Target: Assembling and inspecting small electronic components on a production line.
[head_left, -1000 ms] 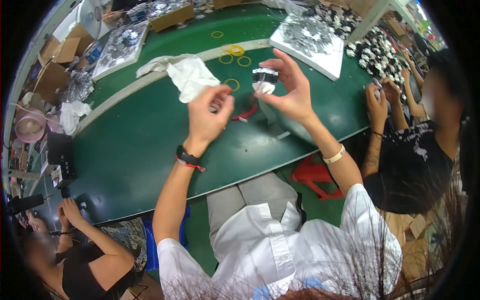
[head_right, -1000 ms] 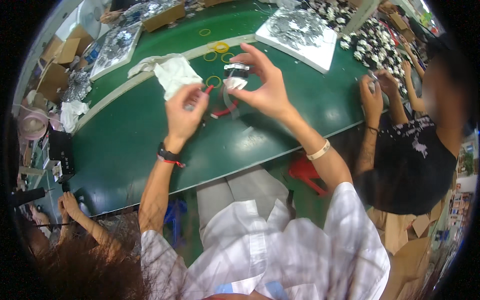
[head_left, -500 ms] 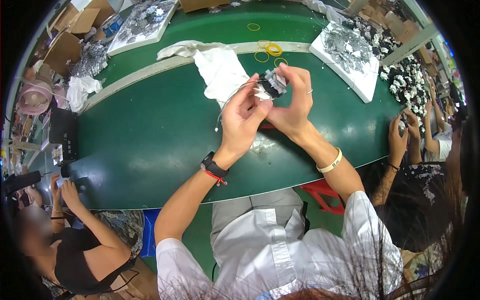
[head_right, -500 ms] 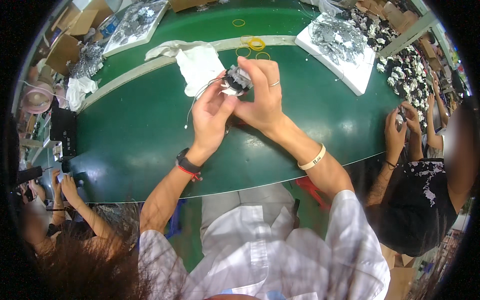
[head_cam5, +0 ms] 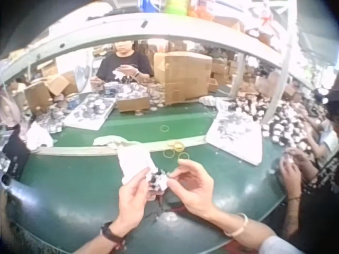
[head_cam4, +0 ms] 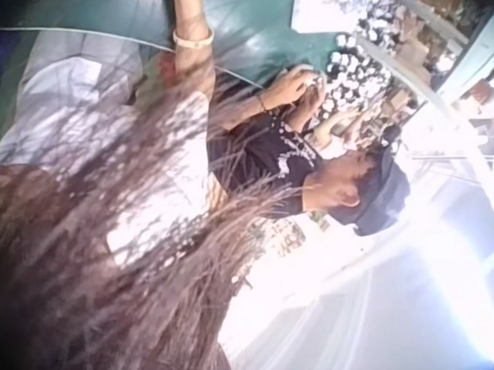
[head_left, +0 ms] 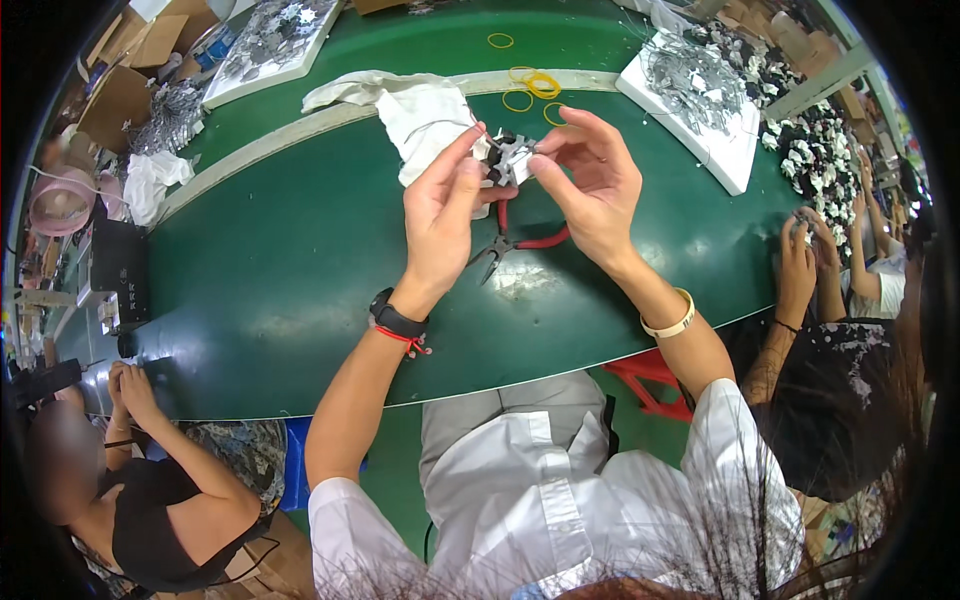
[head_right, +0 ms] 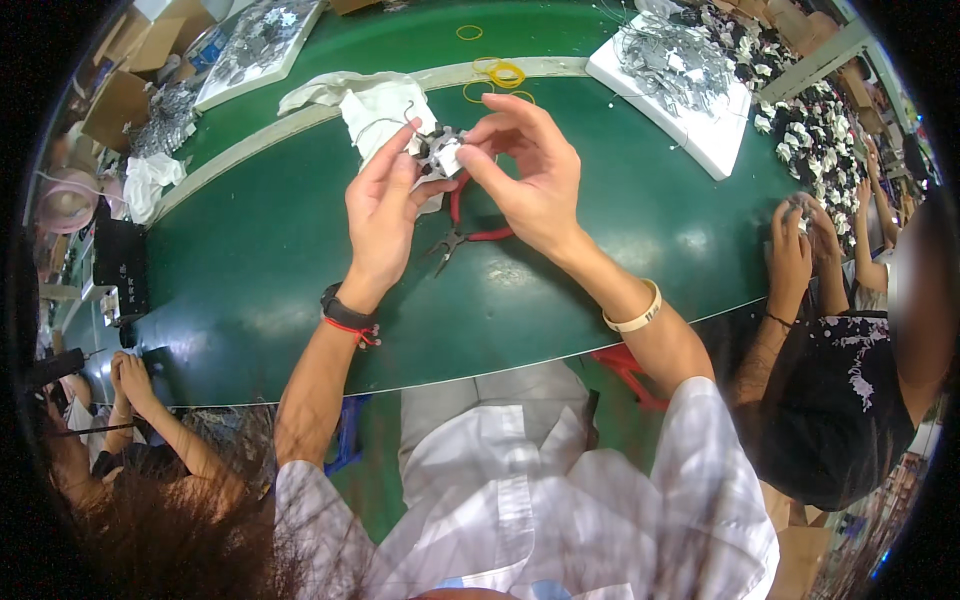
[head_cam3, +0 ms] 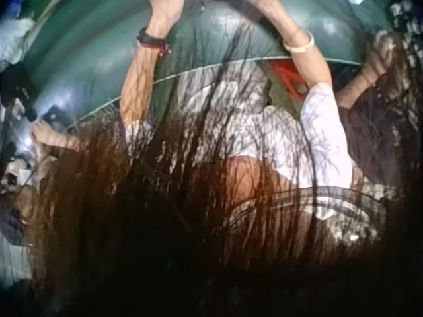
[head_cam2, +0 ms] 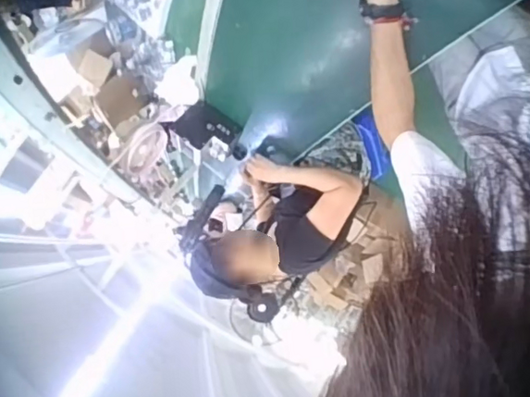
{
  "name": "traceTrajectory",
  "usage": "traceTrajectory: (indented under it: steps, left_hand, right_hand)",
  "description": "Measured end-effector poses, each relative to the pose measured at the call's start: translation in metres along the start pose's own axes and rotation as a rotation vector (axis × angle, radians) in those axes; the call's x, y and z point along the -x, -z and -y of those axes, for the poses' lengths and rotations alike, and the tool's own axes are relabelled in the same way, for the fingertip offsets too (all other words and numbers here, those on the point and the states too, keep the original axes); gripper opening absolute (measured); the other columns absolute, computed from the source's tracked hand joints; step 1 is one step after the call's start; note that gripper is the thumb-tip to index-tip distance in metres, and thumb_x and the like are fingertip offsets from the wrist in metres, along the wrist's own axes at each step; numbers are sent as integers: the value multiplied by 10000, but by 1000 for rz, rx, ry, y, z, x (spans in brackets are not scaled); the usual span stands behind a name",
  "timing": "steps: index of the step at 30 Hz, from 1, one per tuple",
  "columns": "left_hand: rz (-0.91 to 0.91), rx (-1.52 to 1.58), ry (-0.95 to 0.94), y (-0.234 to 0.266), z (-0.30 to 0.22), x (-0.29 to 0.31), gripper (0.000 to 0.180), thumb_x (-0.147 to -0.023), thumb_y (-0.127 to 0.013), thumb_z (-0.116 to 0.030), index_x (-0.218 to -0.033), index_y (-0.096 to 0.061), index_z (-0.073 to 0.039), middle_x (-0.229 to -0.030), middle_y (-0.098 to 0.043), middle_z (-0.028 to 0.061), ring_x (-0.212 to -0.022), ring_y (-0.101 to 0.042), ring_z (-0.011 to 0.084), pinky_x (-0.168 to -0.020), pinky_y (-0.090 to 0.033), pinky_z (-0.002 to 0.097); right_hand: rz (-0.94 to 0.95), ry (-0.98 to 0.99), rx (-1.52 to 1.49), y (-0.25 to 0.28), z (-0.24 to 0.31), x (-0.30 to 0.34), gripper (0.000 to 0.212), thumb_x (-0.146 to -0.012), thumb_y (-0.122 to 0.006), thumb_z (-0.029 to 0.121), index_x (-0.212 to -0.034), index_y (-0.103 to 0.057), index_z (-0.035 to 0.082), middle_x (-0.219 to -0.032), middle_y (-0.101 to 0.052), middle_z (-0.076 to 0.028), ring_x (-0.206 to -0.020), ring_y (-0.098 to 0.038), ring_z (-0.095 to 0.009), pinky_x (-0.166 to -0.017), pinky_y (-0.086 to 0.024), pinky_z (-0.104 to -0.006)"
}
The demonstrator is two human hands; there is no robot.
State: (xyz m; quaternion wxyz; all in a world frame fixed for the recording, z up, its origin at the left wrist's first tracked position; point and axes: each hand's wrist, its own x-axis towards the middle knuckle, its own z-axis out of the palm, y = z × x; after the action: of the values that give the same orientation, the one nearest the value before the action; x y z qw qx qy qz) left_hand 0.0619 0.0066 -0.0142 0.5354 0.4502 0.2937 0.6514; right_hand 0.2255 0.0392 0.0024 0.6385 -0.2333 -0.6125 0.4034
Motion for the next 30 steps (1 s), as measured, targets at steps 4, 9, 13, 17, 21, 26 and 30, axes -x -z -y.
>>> traceTrajectory:
  steps: [4, 9, 13, 17, 21, 26, 30]
  left_hand:
    - [151, 60, -42, 0, -5, 2, 636, -988, -625, -145, -1523, -351, 63, -1279, -613, 124, -1075, -622, 173, -893, -560, 330]
    - [104, -168, -79, -2, -2, 2, 770, -888, -741, -89, -1527, -343, 72, -1296, -605, 116, -1097, -614, 171, -880, -540, 320]
    - [70, -562, -272, 3, -8, -1, 708, -823, -746, -55, -1462, -461, 54, -1218, -667, 161, -1040, -675, 200, -871, -557, 330]
    - [27, -896, -559, 15, -13, -3, 649, -725, -745, -46, -1345, -572, 41, -1083, -702, 178, -941, -709, 243, -820, -572, 332]
    - [14, -861, -567, 23, -12, -7, 621, -694, -704, -27, -1298, -582, 49, -1066, -687, 193, -931, -707, 316, -834, -561, 371]
    - [103, -805, -556, 20, -16, -5, 575, -766, -596, -21, -1338, -570, 36, -1193, -670, 190, -1010, -690, 257, -874, -543, 336]
    - [115, -643, -535, 26, -11, -7, 572, -795, -538, -62, -1346, -521, 91, -1244, -653, 203, -1072, -654, 246, -922, -519, 337]
  right_hand:
    - [31, 107, 123, 2, -2, 0, 473, -821, -755, -49, -1268, -610, 7, -944, -641, -47, -783, -603, -97, -709, -517, -241]
    - [77, 222, 199, 2, -2, 0, 482, -784, -769, -43, -1243, -633, 16, -918, -611, -43, -739, -579, -100, -667, -500, -230]
    - [210, 240, 302, 12, 3, -8, 508, -765, -763, -19, -1253, -633, 39, -897, -623, -54, -722, -587, -124, -641, -499, -251]
    - [762, -119, 597, 36, 31, -31, 595, -762, -788, 183, -1304, -575, 65, -920, -655, -92, -787, -638, -279, -746, -525, -369]
    - [920, 163, 865, 37, 36, -14, 842, -660, -876, 398, -1358, -540, 69, -1321, -532, -156, -1238, -505, -355, -1025, -419, -458]
    - [918, 311, 1035, 39, 12, 2, 618, -849, -735, 366, -1359, -545, 73, -1320, -528, -165, -1272, -494, -347, -1032, -407, -469]
    - [929, 469, 1104, 32, 5, 4, 571, -813, -738, 372, -1266, -594, 56, -1276, -540, -163, -1182, -537, -327, -976, -446, -454]
